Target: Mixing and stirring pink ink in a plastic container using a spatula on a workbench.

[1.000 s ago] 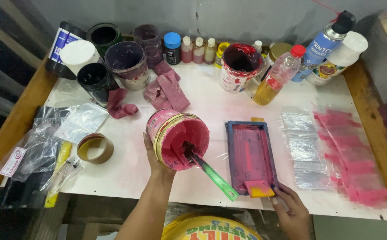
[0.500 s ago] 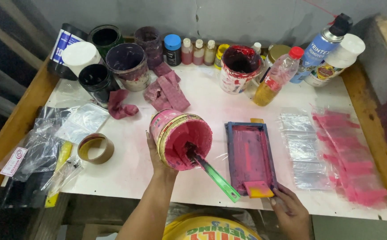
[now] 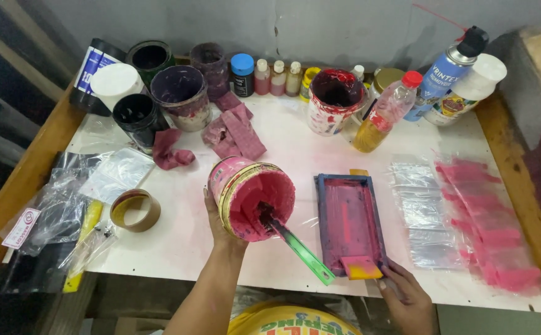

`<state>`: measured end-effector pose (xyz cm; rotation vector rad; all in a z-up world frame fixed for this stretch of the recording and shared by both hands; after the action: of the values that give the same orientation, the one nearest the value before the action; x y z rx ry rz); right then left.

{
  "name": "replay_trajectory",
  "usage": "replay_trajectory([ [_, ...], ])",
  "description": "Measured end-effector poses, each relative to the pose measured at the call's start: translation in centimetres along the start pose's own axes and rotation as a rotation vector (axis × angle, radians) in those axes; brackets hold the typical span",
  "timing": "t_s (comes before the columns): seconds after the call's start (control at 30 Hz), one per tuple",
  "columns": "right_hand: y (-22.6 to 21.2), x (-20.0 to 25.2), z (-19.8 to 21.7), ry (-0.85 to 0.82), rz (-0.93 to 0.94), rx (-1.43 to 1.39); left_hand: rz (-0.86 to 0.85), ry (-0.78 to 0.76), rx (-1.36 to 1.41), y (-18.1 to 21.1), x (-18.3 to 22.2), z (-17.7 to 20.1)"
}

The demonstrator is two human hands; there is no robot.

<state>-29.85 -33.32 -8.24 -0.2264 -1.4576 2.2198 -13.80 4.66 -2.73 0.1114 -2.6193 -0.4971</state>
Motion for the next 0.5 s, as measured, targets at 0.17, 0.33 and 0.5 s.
replay_trajectory([
  [0.17, 0.7, -0.5, 0.0, -0.001, 0.044, 0.094, 0.026, 0.038, 0.008, -0.2, 0.2, -0.3],
  [0.33, 1.2, -0.5, -0.1, -0.019, -0.015, 0.092, 0.032, -0.007, 0.025, -0.4, 0.0, -0.3],
  [0.5, 1.7, -0.7, 0.0, -0.004, 0.042, 0.095, -0.007, 0.010, -0.029, -0.1, 0.0, -0.5],
])
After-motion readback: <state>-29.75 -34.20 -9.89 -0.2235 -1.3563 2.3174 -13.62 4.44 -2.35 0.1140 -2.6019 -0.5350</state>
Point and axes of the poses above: each hand's wrist, its own x-axis away from the middle knuckle, its own z-axis out of the back of the hand, y = z × x, the point moved 8 cm from there along -x, towards the middle knuckle, and after that the axes turned 6 degrees about -z, right-handed, at the moved point
